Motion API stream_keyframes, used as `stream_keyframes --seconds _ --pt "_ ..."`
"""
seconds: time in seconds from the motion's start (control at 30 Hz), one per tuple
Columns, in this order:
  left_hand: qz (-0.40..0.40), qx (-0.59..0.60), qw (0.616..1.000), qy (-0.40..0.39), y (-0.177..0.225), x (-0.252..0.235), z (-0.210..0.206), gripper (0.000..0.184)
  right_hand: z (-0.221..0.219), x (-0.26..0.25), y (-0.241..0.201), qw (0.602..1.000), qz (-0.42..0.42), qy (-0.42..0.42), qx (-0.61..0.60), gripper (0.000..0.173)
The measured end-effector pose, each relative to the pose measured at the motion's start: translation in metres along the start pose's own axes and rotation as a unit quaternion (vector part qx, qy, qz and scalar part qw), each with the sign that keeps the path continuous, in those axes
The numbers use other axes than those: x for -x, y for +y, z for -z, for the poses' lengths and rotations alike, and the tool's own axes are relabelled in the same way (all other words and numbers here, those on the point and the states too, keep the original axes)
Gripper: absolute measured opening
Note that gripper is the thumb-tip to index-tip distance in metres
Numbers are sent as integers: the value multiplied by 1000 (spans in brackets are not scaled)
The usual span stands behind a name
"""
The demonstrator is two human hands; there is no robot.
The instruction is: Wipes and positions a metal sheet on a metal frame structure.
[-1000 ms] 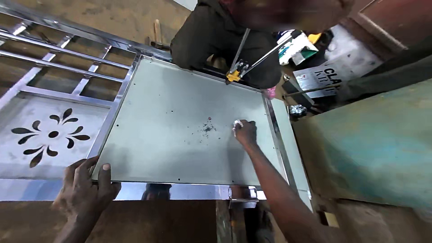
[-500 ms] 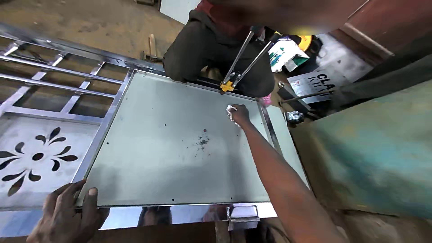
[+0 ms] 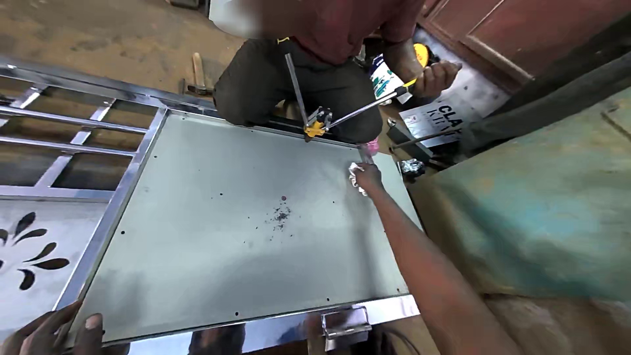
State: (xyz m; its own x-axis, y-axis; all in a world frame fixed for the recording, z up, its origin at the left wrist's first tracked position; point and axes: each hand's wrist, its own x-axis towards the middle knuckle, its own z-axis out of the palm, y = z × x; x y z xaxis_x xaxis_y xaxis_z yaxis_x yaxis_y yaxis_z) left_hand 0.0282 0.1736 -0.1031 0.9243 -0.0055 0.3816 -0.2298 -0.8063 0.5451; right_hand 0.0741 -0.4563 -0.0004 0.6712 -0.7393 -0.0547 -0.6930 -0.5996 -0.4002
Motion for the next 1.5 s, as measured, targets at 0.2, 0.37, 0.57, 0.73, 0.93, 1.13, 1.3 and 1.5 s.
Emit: stream_keyframes --seconds 0.2,0.37,0.57,0.73,0.93,1.13,1.3,1.5 --pt "-2 3 1000 3 0 0 0 44 -42 31 -38 993 74 -14 94 36" --pt "1 18 1000 -8 3 0 3 45 -38 134 -56 980 170 -106 4 30" --pt "23 28 999 -8 6 1 1 45 9 87 43 998 -57 7 40 36" --pt "37 37 999 -8 8 1 2 44 -48 153 -26 994 -16 -20 102 40" --pt "11 18 1000 -19 8 -1 13 51 -65 209 -115 986 125 -109 -9 35" --pt "14 2 999 30 14 -1 7 58 -57 135 -84 997 44 -49 30 36" --pt "12 -14 999 41 18 -4 8 58 -54 163 -117 972 135 -179 66 34" --pt "-3 -30 998 50 14 -4 4 57 -57 81 -190 951 285 -122 0 33"
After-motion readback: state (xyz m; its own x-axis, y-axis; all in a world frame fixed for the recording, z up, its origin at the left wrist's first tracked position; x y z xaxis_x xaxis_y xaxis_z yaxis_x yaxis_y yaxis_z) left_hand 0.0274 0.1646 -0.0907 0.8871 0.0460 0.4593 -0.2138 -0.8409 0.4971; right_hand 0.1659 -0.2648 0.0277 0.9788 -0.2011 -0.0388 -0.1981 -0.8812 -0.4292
